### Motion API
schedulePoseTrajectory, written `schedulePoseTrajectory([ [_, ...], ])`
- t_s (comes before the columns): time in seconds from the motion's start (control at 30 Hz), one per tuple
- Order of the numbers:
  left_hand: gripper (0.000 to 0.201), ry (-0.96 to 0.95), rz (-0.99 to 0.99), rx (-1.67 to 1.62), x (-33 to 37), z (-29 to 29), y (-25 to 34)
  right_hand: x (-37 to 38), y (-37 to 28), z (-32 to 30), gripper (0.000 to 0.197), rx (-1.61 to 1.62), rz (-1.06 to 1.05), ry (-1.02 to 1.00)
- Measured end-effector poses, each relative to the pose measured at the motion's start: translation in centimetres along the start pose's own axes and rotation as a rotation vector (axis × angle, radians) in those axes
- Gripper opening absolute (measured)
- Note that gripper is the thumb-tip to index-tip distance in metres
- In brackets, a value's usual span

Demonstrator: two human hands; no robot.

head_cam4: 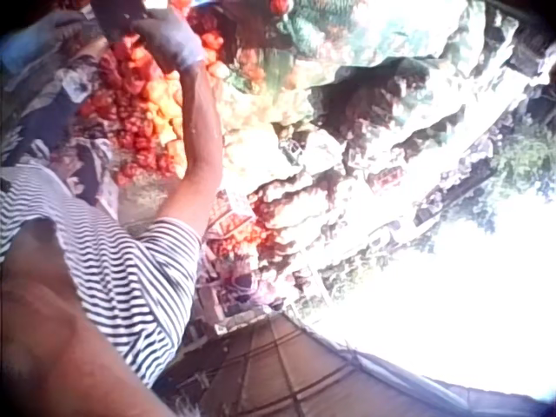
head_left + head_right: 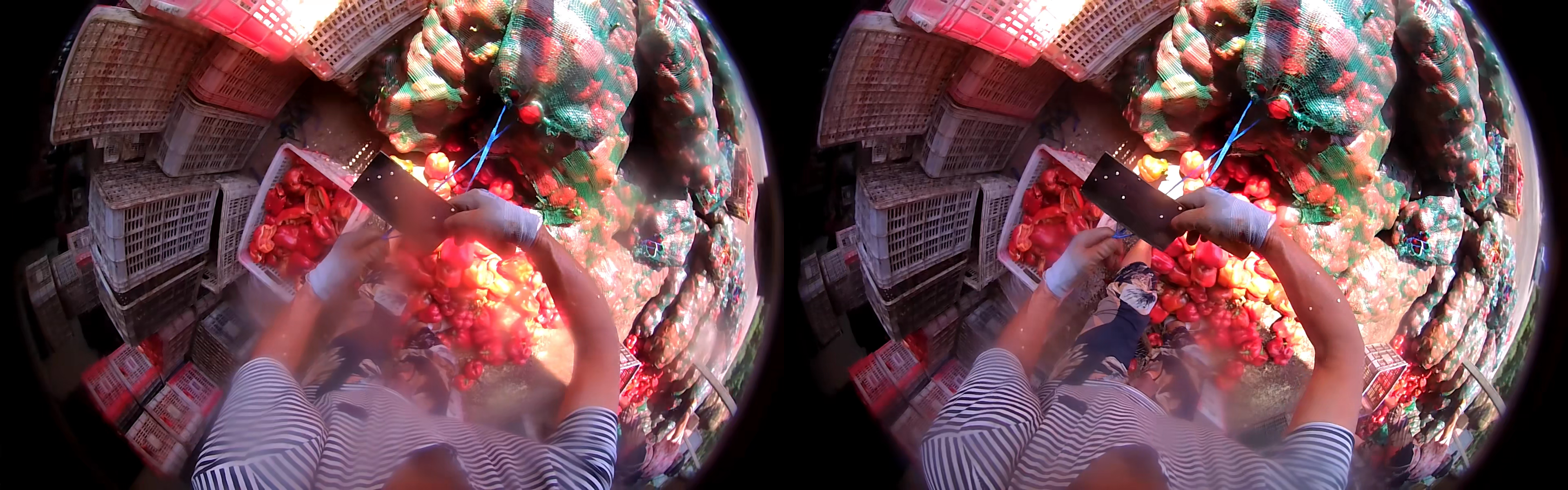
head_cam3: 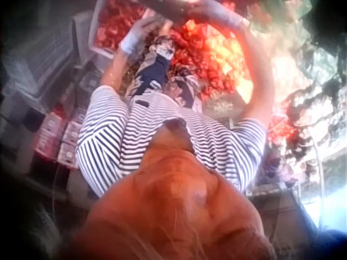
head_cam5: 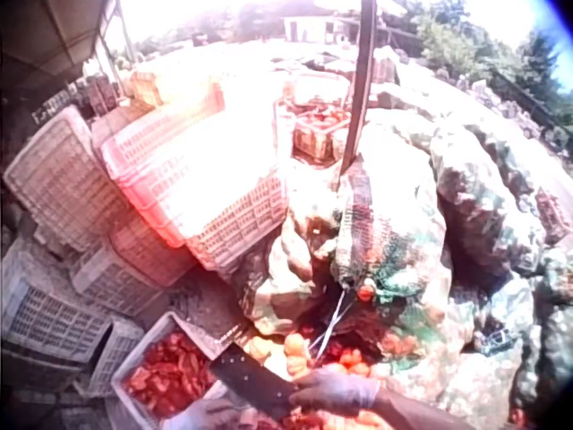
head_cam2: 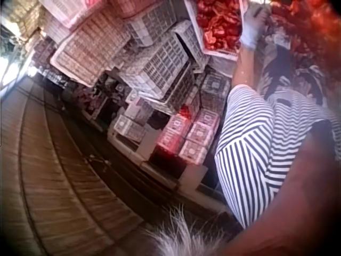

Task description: The person unfastens a mesh bag of red bell peppers, empties them onto the ground, and sorts them into plastic crates, using a knife to remove stems from some peppers.

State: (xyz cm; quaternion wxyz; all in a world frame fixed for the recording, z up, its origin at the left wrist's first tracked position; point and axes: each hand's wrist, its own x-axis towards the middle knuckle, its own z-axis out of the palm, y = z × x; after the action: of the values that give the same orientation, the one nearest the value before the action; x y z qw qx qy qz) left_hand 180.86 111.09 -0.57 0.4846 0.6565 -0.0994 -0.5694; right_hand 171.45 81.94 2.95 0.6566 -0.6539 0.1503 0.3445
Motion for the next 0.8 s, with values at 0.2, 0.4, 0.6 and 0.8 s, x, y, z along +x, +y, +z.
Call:
schedulePoseTrajectory([
  [0.2,0.023,0.070,-0.023,-0.109,0.6,2.3,2.7,-1.3,1.4,3.6,0.023,-0.675,-0.435,0.626],
  [0.4,0.019,-0.125,0.651,0.730,-2.0,8.6,2.1,-0.1,-0.1,7.3,0.020,-0.569,-0.427,0.933],
  [0.6,0.020,-0.095,-0.318,-0.092,-3.5,7.4,3.9,-5.8,2.1,4.2,0.022,0.270,-0.258,1.025],
  [0.8,0.023,-0.529,0.443,0.719,-5.9,13.3,0.7,-7.6,9.3,0.8,0.039,1.069,-0.404,1.368],
])
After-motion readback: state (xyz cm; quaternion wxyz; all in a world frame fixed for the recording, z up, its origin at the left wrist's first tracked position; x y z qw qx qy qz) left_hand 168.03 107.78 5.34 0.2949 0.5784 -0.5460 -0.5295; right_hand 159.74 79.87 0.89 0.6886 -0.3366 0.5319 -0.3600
